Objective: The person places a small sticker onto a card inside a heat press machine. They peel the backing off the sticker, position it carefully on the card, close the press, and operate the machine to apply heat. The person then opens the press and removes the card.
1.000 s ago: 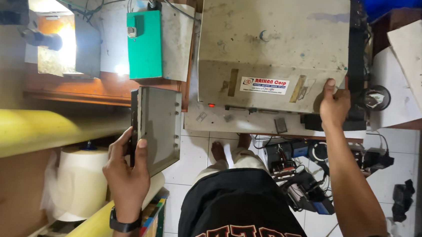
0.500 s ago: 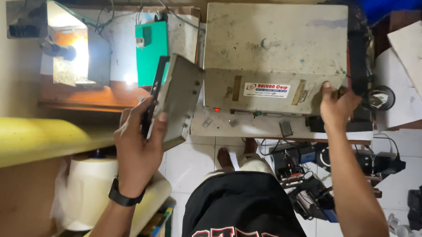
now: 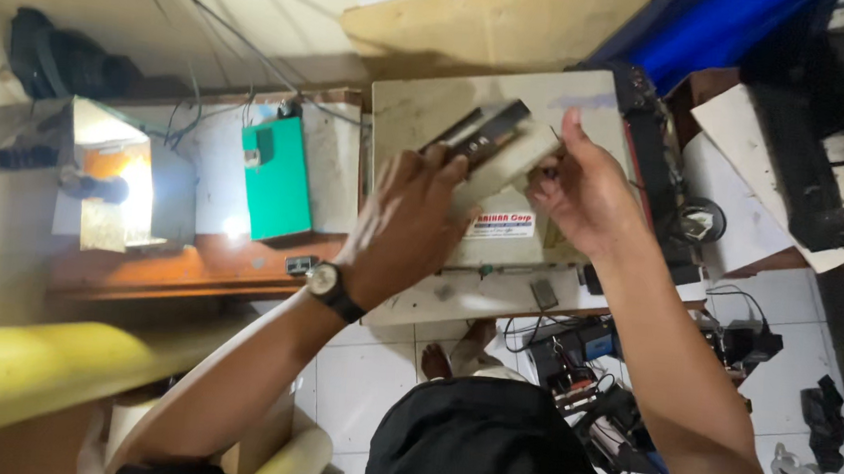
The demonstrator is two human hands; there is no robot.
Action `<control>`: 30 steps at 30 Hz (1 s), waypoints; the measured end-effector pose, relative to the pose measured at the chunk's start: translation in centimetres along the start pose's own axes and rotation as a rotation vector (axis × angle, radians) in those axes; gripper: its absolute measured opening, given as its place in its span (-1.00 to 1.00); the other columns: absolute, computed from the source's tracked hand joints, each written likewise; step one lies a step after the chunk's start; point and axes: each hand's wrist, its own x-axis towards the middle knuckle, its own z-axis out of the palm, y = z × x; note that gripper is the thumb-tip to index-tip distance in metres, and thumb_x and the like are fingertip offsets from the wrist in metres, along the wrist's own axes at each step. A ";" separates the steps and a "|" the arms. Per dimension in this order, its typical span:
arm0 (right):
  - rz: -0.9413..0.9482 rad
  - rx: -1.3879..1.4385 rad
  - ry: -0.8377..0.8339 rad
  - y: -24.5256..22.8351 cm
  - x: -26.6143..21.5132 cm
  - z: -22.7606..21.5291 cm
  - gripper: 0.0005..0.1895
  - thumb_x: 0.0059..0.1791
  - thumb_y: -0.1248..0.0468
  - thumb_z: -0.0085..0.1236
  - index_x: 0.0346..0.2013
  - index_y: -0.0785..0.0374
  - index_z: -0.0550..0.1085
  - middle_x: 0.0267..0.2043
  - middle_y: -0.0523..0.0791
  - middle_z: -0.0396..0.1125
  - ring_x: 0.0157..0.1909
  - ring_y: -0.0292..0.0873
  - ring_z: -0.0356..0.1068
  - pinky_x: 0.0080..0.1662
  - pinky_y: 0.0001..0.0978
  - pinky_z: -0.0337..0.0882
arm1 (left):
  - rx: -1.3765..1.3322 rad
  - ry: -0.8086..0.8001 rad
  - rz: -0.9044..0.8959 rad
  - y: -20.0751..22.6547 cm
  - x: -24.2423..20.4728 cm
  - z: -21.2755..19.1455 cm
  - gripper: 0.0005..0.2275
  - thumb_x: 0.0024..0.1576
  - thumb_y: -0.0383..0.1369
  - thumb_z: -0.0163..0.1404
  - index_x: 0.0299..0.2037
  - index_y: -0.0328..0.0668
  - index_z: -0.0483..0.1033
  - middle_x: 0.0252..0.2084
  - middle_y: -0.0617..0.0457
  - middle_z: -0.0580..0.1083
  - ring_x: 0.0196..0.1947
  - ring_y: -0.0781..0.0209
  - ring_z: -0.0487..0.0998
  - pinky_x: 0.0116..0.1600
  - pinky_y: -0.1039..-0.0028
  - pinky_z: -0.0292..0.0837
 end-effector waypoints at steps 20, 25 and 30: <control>-0.116 0.405 -0.225 8.8 6.2 -12.8 -0.81 0.11 0.34 0.01 -0.38 0.25 0.50 -0.60 -0.05 0.43 -0.44 -0.15 0.50 -0.16 -0.29 0.37 | 0.228 0.183 0.565 -4.2 1.3 10.9 -0.70 0.27 -0.47 -0.23 0.08 -0.56 0.45 0.01 -0.60 0.46 -0.15 -0.34 0.49 0.00 0.15 0.42; -0.094 0.409 -0.199 9.8 6.0 -14.4 -0.84 0.11 0.30 -0.01 -0.28 0.22 0.52 -0.60 -0.09 0.46 -0.46 -0.21 0.49 -0.18 -0.29 0.38 | 0.219 0.155 0.571 -4.3 1.3 11.5 -0.70 0.26 -0.48 -0.21 0.07 -0.55 0.47 0.01 -0.57 0.47 -0.15 -0.31 0.51 0.00 0.15 0.43; -0.134 -0.232 0.101 7.2 3.2 -13.2 -0.84 0.20 0.38 -0.12 -0.18 0.38 0.41 -0.49 -0.23 0.10 -0.47 -0.29 0.09 -0.28 -0.32 0.19 | 0.230 0.203 0.567 -4.2 0.6 12.3 -0.70 0.27 -0.50 -0.20 0.11 -0.54 0.47 0.02 -0.56 0.49 -0.13 -0.31 0.52 0.00 0.14 0.44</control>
